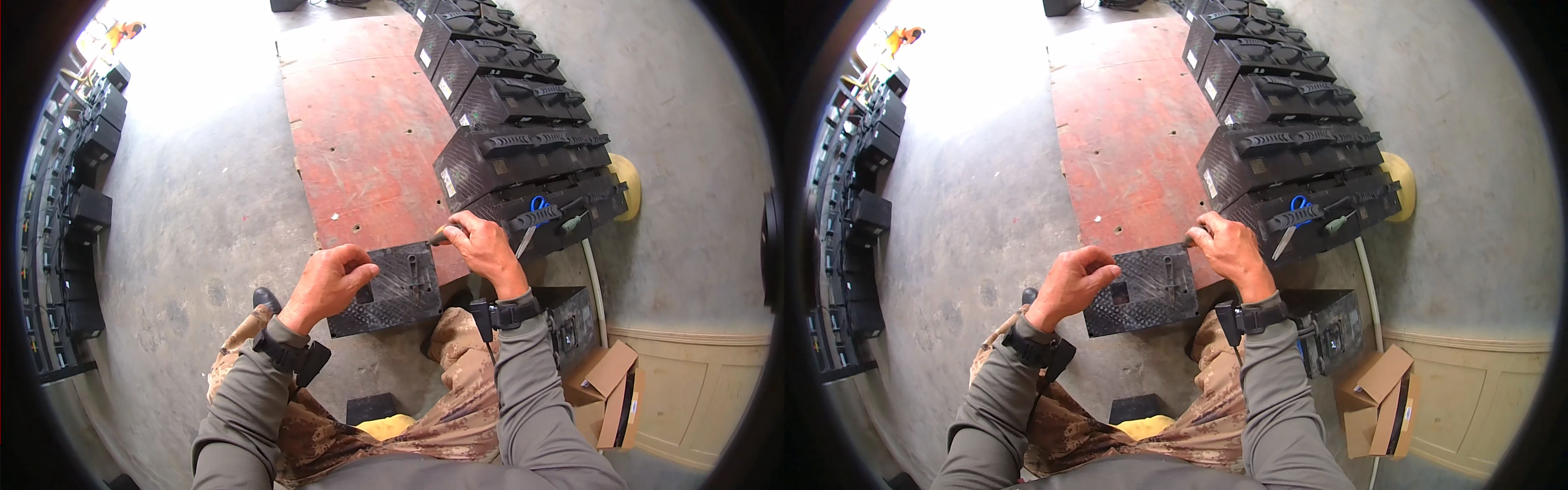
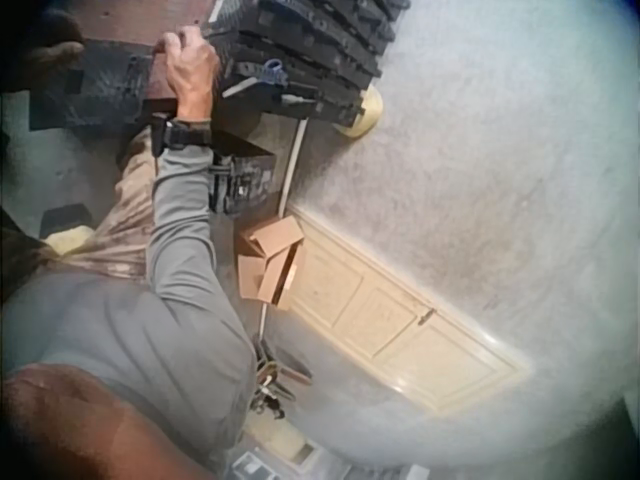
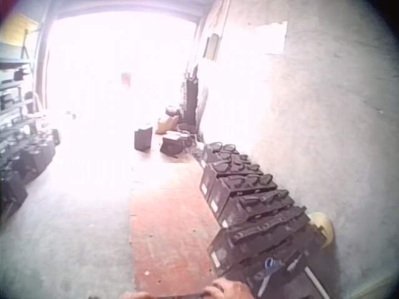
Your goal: Use a screwdriver to unscrew or tighten components on a battery casing.
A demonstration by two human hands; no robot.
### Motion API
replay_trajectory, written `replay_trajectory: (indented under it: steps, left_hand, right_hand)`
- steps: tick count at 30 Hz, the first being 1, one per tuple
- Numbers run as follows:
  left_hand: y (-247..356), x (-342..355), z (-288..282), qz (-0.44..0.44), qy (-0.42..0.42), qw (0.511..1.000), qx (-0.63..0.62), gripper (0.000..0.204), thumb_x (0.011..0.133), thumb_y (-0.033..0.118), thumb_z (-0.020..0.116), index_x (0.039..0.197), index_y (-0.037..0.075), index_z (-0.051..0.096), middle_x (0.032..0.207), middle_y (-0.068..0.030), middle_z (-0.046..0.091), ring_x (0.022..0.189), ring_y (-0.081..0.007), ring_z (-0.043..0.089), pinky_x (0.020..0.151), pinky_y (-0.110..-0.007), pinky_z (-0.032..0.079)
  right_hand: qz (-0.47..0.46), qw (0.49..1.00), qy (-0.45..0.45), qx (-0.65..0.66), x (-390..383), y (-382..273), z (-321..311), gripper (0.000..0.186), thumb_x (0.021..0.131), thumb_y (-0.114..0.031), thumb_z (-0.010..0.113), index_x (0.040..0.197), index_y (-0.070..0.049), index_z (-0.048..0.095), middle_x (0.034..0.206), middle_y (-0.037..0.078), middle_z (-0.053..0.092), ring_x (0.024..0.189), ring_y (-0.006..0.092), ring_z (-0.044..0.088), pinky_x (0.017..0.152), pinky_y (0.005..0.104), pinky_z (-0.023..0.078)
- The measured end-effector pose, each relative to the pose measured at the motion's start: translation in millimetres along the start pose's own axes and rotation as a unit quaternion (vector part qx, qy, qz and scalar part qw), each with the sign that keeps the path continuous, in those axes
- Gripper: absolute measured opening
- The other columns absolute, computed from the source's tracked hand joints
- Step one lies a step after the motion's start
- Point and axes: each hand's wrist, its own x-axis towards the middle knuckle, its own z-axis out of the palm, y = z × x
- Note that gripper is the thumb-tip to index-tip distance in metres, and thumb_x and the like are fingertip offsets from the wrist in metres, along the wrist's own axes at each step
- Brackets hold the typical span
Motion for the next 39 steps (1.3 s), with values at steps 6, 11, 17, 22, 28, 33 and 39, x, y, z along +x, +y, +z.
replay_trajectory:
  steps: [6, 11, 17, 22, 28, 33, 39]
  left_hand:
    - [-2, 1, -1, 0.006, 0.002, 1.000, 0.010, 0.021, 0.091, 0.018, 0.074, 0.097, -0.002, 0.071, 0.077, -0.0092, 0.070, 0.070, -0.0125, 0.063, 0.064, -0.030, 0.052]
    - [-1, 1, 0, 0.008, 0.001, 1.000, 0.017, 0.021, 0.091, 0.018, 0.074, 0.098, -0.002, 0.071, 0.077, -0.0098, 0.070, 0.071, -0.0129, 0.064, 0.064, -0.031, 0.053]
    - [1, 1, -1, 0.005, -0.004, 1.000, 0.020, 0.022, 0.091, 0.019, 0.074, 0.097, -0.002, 0.071, 0.077, -0.0103, 0.070, 0.069, -0.0135, 0.064, 0.062, -0.031, 0.052]
    - [-1, 0, -1, 0.012, 0.005, 1.000, 0.014, 0.022, 0.091, 0.020, 0.074, 0.097, -0.002, 0.071, 0.077, -0.0108, 0.070, 0.068, -0.0143, 0.064, 0.062, -0.031, 0.052]
    - [1, 1, -1, 0.007, 0.002, 1.000, 0.025, 0.023, 0.091, 0.020, 0.074, 0.097, -0.002, 0.071, 0.077, -0.0113, 0.071, 0.069, -0.0149, 0.064, 0.062, -0.032, 0.052]
    - [-1, 0, -1, 0.007, 0.006, 1.000, 0.023, 0.024, 0.091, 0.021, 0.074, 0.097, -0.002, 0.071, 0.077, -0.0122, 0.071, 0.069, -0.0170, 0.065, 0.063, -0.032, 0.052]
    - [0, 1, -2, 0.012, 0.009, 1.000, 0.021, 0.023, 0.090, 0.021, 0.074, 0.097, -0.001, 0.072, 0.077, -0.0127, 0.071, 0.069, -0.0187, 0.066, 0.064, -0.033, 0.052]
  right_hand:
    - [-0.215, 0.965, 0.149, 0.015, -4, 6, 4, 0.046, 0.086, -0.030, 0.074, 0.120, -0.001, 0.066, 0.113, 0.019, 0.065, 0.095, 0.0338, 0.068, 0.084, 0.0422, 0.054]
    - [-0.061, 0.996, 0.066, -0.026, -3, 4, 3, 0.049, 0.085, -0.036, 0.075, 0.120, -0.002, 0.066, 0.111, 0.019, 0.066, 0.095, 0.0357, 0.067, 0.085, 0.0443, 0.054]
    - [-0.109, 0.988, 0.098, -0.042, 0, 9, 7, 0.052, 0.084, -0.040, 0.076, 0.122, -0.005, 0.066, 0.114, 0.019, 0.066, 0.104, 0.0388, 0.066, 0.087, 0.0461, 0.054]
    - [-0.213, 0.965, 0.152, -0.023, -2, 7, 9, 0.053, 0.085, -0.040, 0.075, 0.125, -0.006, 0.065, 0.118, 0.021, 0.065, 0.110, 0.0411, 0.064, 0.090, 0.0473, 0.053]
    - [-0.054, 0.995, 0.076, -0.039, -1, 1, 3, 0.051, 0.086, -0.036, 0.074, 0.125, -0.004, 0.064, 0.119, 0.022, 0.064, 0.111, 0.0412, 0.063, 0.090, 0.0473, 0.053]
    - [-0.094, 0.994, 0.034, -0.053, -1, 4, 0, 0.050, 0.084, -0.026, 0.073, 0.127, -0.002, 0.063, 0.123, 0.023, 0.063, 0.113, 0.0396, 0.063, 0.090, 0.0467, 0.053]
    - [-0.099, 0.992, 0.080, 0.003, -10, -3, -6, 0.054, 0.082, -0.025, 0.074, 0.130, -0.003, 0.062, 0.124, 0.022, 0.061, 0.108, 0.0356, 0.065, 0.087, 0.0431, 0.054]
